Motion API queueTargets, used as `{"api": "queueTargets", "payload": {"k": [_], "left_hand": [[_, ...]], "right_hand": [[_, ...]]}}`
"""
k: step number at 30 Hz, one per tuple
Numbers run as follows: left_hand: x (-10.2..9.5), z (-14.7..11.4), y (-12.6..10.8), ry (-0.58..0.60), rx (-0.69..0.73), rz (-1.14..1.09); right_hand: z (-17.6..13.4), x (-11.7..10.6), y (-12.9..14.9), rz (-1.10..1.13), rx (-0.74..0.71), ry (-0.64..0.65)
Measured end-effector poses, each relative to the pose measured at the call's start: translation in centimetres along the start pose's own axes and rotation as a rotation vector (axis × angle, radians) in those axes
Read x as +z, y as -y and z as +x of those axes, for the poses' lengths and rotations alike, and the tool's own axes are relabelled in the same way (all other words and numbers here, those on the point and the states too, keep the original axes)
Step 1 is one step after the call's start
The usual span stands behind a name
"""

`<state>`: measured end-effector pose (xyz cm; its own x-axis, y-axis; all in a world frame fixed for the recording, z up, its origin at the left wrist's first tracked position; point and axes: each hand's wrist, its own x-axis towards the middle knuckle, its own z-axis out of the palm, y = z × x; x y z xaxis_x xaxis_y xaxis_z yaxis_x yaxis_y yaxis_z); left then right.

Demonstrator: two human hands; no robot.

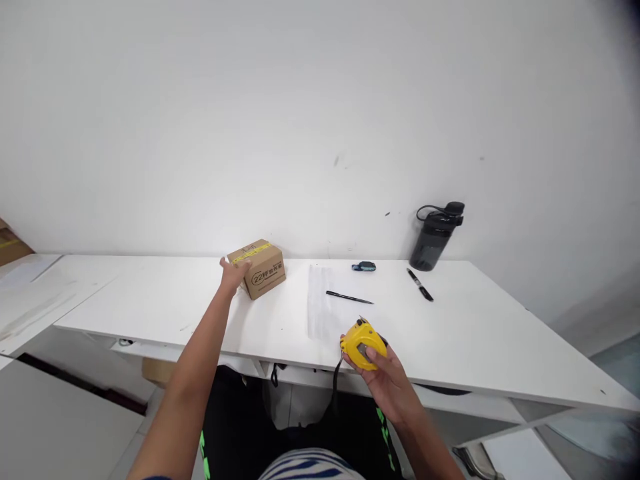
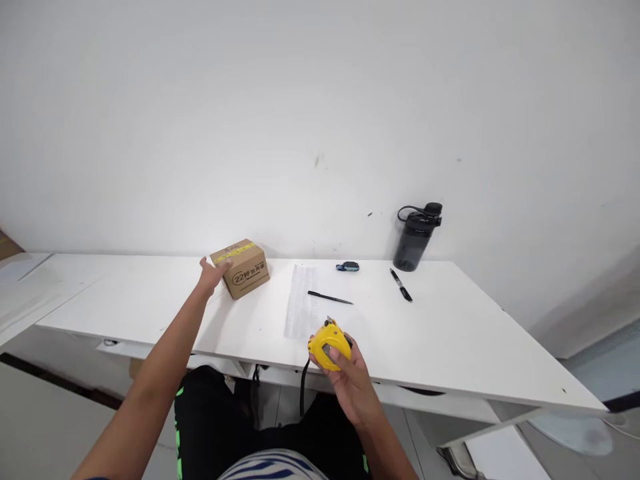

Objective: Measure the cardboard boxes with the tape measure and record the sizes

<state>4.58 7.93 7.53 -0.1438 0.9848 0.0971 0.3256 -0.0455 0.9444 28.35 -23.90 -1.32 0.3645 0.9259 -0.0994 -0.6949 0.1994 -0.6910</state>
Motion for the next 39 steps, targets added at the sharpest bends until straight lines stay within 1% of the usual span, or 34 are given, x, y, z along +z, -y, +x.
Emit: {"api": "queueTargets", "payload": {"k": [2, 3, 5, 7, 8, 10, 12, 14, 15, 17, 18, 20, 22, 25, 27, 29, 31, 33, 36, 39], "left_hand": [[-1.2, 0.7, 1.5, 0.07, -0.119, -0.162], [-1.7, 0.8, 1.9, 0.112, -0.136, -0.209], [-2.4, 0.9, 2.5, 0.222, -0.089, -0.263], [-2.6, 0.9, 2.6, 0.337, -0.055, -0.277], [-2.4, 0.8, 2.5, 0.383, -0.042, -0.274], [-1.7, 0.5, 2.5, 0.421, 0.003, -0.256], [-0.7, 0.0, 2.6, 0.396, 0.074, -0.24], [0.4, -0.6, 3.0, 0.338, 0.14, -0.24], [0.8, -0.9, 3.2, 0.308, 0.155, -0.245], [1.5, -1.5, 3.7, 0.236, 0.133, -0.271], [1.7, -1.8, 4.0, 0.196, 0.106, -0.295], [1.9, -2.2, 4.3, 0.158, 0.057, -0.349], [1.9, -2.4, 4.5, 0.179, 0.053, -0.373], [1.9, -2.1, 4.5, 0.234, 0.082, -0.321], [1.8, -1.9, 4.5, 0.222, 0.099, -0.296], [1.9, -1.6, 4.5, 0.189, 0.119, -0.306], [2.0, -1.3, 4.7, 0.176, 0.133, -0.33], [2.1, -1.2, 4.9, 0.183, 0.139, -0.35], [2.3, -0.9, 5.1, 0.182, 0.142, -0.353], [2.5, -0.8, 5.2, 0.177, 0.147, -0.347]], "right_hand": [[0.5, -0.2, -0.4, -0.038, -0.019, -0.009], [0.9, 0.0, -0.4, -0.069, -0.048, -0.009], [2.1, 0.7, -0.1, -0.173, -0.144, 0.012], [3.9, 2.4, 1.0, -0.362, -0.28, 0.074], [5.1, 3.6, 1.6, -0.486, -0.356, 0.117], [7.9, 6.9, 2.8, -0.775, -0.508, 0.211], [11.2, 11.1, 3.3, -1.041, -0.567, 0.287], [14.6, 15.5, 2.9, -1.316, -0.634, 0.374], [16.2, 17.6, 2.6, -1.456, -0.668, 0.433], [18.8, 21.2, 1.8, -1.72, -0.665, 0.573], [19.5, 22.7, 1.6, -1.813, -0.653, 0.635], [20.1, 24.9, 1.3, -1.94, -0.61, 0.742], [19.6, 26.1, 1.4, -2.002, -0.573, 0.784], [18.4, 26.7, 1.8, -2.041, -0.573, 0.756], [18.1, 26.5, 2.0, -2.071, -0.578, 0.759], [18.3, 25.7, 2.3, -2.129, -0.569, 0.776], [18.4, 24.1, 2.8, -2.186, -0.562, 0.763], [18.3, 22.0, 3.7, -2.208, -0.551, 0.711], [17.1, 18.5, 5.6, -2.175, -0.496, 0.629], [15.8, 16.2, 6.9, -2.123, -0.467, 0.6]]}}
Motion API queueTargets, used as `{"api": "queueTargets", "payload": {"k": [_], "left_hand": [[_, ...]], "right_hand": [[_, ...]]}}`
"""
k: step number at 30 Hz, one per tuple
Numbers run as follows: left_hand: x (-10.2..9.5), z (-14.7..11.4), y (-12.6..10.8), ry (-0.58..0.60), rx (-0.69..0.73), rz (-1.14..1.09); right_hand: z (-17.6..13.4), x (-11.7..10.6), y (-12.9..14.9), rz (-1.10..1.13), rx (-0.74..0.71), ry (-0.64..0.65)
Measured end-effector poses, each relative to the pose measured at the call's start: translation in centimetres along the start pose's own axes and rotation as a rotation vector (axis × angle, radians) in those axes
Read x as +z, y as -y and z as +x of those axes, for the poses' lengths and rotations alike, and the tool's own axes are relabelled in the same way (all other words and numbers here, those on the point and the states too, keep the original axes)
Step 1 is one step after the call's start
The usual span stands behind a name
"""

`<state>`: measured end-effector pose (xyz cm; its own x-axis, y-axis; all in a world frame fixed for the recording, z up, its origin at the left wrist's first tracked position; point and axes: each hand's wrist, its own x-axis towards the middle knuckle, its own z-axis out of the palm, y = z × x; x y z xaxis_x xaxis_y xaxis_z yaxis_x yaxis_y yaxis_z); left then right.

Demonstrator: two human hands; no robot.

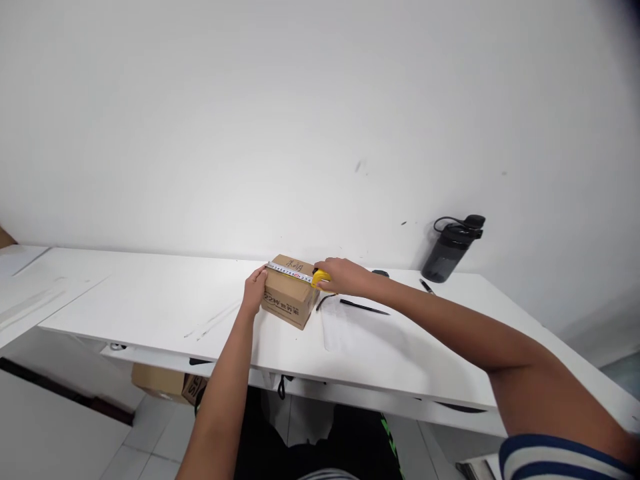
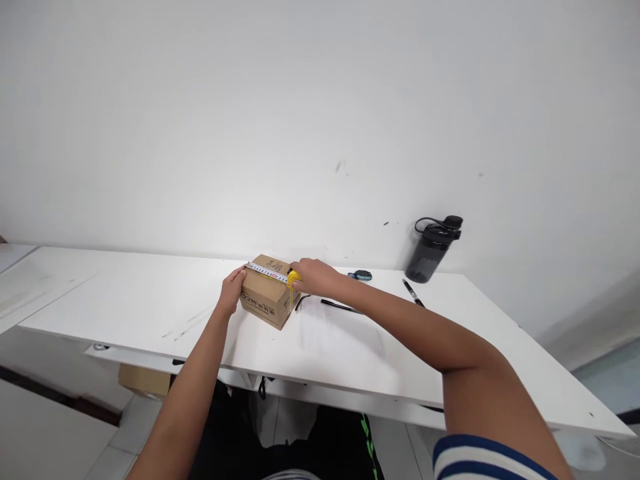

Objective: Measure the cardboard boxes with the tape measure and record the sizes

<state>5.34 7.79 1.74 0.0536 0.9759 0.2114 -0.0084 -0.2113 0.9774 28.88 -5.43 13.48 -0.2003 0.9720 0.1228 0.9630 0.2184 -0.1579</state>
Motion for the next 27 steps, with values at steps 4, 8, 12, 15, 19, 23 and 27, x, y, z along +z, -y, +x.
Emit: {"api": "queueTargets", "payload": {"k": [4, 8, 12, 15, 19, 23, 27], "left_hand": [[0.0, 0.0, -0.2, 0.008, -0.009, -0.008], [0.1, -0.2, -0.5, -0.003, -0.025, -0.023], [0.3, -0.2, -0.6, -0.004, -0.037, -0.029], [0.3, -0.2, -0.5, 0.006, -0.032, -0.024], [0.3, -0.1, -0.8, -0.001, -0.028, 0.003], [0.0, 0.8, -2.2, 0.016, -0.085, 0.135], [0.2, 2.2, -3.5, 0.035, -0.074, 0.308]], "right_hand": [[-0.8, 0.3, -0.4, 0.021, 0.001, 0.0], [-0.4, 0.5, -0.6, 0.011, 0.0, 0.001], [-0.5, 0.5, -0.8, 0.018, 0.001, 0.008], [-0.7, 0.3, -0.8, 0.021, 0.001, 0.027], [-0.7, 0.0, -0.7, 0.013, 0.003, 0.043], [-0.6, -0.1, -0.6, 0.002, -0.01, 0.049], [-0.3, -0.4, -0.4, -0.023, -0.015, 0.061]]}}
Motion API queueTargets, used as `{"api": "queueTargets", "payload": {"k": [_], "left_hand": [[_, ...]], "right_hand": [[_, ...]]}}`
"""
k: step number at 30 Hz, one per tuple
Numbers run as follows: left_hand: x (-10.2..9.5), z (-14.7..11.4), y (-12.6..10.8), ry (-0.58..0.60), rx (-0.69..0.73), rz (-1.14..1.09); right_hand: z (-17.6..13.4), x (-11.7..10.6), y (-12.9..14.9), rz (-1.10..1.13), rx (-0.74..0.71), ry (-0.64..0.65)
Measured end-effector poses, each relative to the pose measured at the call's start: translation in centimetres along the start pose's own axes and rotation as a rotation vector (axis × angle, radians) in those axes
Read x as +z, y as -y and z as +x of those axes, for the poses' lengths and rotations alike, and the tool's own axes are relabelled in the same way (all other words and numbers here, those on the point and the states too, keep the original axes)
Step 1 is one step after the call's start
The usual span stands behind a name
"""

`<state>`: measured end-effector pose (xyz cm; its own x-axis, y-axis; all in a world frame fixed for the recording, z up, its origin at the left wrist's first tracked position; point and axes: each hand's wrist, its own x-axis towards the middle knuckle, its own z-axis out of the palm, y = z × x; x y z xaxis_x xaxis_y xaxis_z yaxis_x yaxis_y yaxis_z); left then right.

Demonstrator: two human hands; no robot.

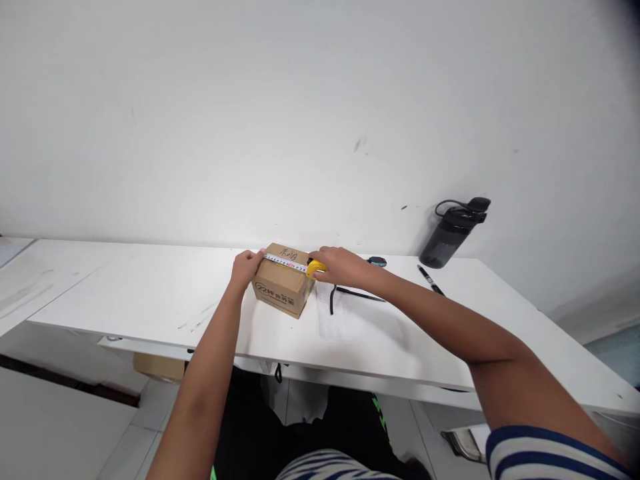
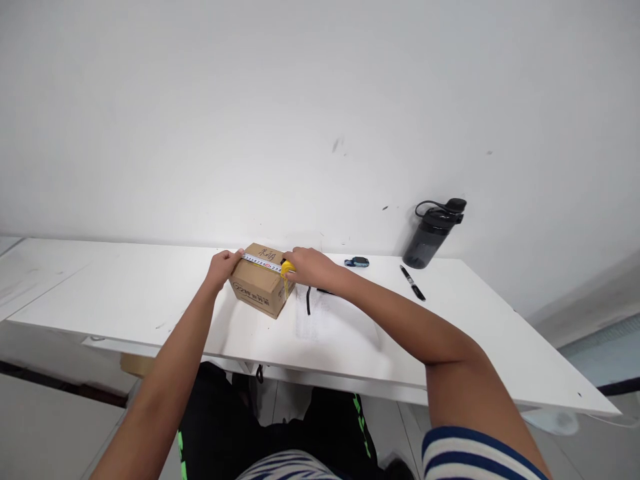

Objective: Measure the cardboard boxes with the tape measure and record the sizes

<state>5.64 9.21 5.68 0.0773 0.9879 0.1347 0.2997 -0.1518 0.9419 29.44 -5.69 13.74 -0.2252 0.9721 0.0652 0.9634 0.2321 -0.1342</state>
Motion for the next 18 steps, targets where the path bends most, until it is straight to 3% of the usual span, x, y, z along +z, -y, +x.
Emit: {"api": "queueTargets", "payload": {"k": [4, 18], "left_hand": [[0.48, 0.77, -0.13, 0.004, -0.092, -0.032], [0.82, 0.53, -0.35, 0.014, -0.162, -0.106]], "right_hand": [[0.12, -0.09, -0.07, -0.008, 0.008, 0.006], [-0.09, -0.03, -0.16, -0.006, 0.008, 0.008]]}}
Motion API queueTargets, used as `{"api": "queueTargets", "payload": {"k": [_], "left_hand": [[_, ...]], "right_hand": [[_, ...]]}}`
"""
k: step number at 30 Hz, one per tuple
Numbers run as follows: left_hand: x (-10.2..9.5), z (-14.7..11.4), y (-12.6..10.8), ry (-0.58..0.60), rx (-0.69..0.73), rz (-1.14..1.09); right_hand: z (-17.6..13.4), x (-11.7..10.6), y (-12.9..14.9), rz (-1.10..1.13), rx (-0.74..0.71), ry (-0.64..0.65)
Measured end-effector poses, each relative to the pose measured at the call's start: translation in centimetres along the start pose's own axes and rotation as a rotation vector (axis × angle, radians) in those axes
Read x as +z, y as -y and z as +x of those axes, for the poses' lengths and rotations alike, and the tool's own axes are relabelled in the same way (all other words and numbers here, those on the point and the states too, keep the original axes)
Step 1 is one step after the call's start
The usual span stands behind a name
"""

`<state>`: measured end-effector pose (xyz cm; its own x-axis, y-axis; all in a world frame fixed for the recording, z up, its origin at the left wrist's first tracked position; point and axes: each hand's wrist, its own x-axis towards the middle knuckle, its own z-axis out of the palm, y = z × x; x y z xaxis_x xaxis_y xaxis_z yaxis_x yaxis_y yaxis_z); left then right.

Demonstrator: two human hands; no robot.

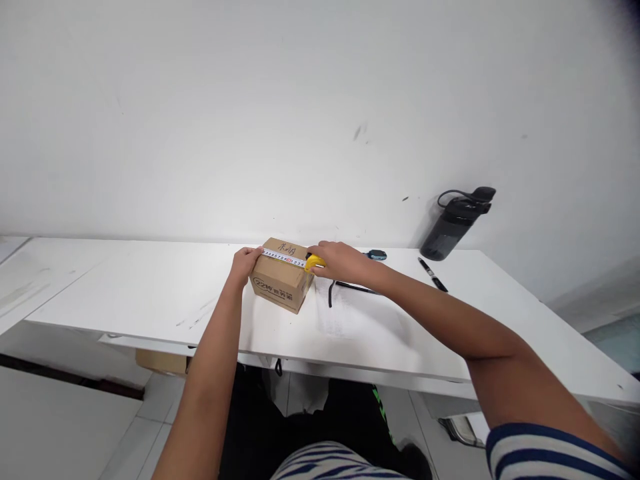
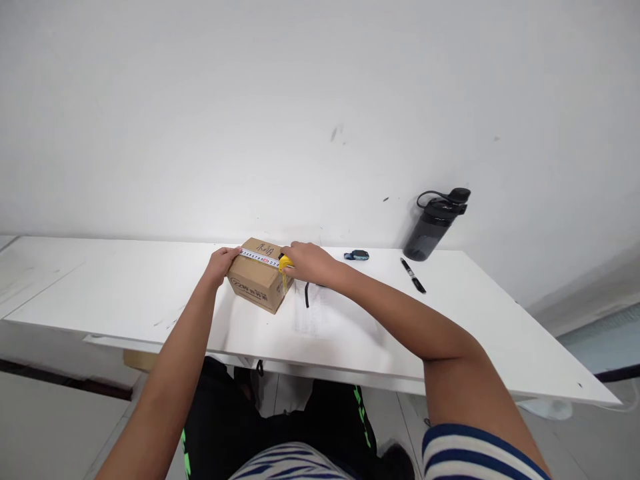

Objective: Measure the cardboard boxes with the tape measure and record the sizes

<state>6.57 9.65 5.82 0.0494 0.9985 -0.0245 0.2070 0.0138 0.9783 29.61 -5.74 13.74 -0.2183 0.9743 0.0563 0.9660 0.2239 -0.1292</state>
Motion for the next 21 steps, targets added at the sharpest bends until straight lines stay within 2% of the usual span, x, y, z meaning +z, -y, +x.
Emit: {"api": "queueTargets", "payload": {"k": [14, 21], "left_hand": [[-0.02, 0.01, 0.02, 0.001, 0.004, 0.004], [-0.03, 0.32, 0.23, 0.0, 0.022, 0.007]], "right_hand": [[-0.08, -0.01, 0.03, 0.002, 0.005, 0.001], [-0.15, 0.71, -0.62, 0.071, -0.006, -0.028]]}}
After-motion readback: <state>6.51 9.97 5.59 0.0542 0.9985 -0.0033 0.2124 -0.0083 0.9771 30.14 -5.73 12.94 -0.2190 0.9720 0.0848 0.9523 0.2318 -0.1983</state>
